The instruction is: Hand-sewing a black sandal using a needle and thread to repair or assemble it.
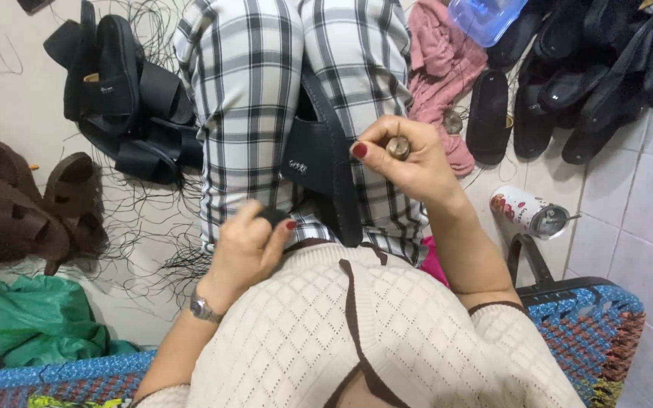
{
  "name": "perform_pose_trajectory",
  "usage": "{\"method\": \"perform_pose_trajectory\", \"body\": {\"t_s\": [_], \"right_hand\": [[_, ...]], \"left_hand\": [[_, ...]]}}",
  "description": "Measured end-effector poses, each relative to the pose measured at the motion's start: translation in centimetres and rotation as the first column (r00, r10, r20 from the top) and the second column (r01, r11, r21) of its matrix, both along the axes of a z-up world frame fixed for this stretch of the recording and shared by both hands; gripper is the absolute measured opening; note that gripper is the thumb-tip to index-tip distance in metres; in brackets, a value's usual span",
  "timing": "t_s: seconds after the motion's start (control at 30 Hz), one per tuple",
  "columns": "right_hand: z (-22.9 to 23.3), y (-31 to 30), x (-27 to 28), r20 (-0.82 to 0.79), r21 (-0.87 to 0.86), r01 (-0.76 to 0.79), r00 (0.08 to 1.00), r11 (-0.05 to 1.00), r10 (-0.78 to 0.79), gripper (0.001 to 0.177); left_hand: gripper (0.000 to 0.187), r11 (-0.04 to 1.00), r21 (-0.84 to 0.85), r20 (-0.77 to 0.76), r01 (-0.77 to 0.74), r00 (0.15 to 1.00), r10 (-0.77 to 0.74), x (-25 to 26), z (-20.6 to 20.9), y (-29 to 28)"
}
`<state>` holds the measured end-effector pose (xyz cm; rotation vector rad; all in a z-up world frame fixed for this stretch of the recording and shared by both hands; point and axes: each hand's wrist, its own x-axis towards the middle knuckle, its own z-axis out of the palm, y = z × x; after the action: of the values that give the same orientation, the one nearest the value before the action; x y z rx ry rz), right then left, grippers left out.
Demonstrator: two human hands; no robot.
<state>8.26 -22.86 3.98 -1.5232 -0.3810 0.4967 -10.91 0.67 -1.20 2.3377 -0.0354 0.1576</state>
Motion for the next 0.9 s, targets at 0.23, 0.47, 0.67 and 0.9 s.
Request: {"method": "perform_pose_trajectory", "body": {"t_s": [0.23,0.47,0.67,0.9], "right_hand": [[-1.7,1.9,-0.9,0.017,0.054,0.024,1.000,0.998,-0.025,0.007],[2.1,-4.4,3.3,0.342,-0.335,-0.123,0.908,0.934,0.243,0.041],[5.9,-4.4,1.2,0.494,-0.761,-0.102,0.548,0.641,0.675,0.051],[7.2,-2.1,1.8,0.378,-0.914,-0.002,0.362,0.406,0.852,0.071]], "left_hand": [[0.043,0.907,-0.406,-0.126,0.113,0.976,-0.179,-0.3,1.9,-1.0],[0.041,0.793,-0.390,-0.902,-0.468,0.369,-0.225,0.5,4.0,7.5],[0.057,0.669,0.704,-0.005,-0.240,0.940,0.342,2.7,5.7,9.0],[0.150,0.874,0.407,-0.284,0.266,0.946,-0.155,9.4,5.5,1.1]]}}
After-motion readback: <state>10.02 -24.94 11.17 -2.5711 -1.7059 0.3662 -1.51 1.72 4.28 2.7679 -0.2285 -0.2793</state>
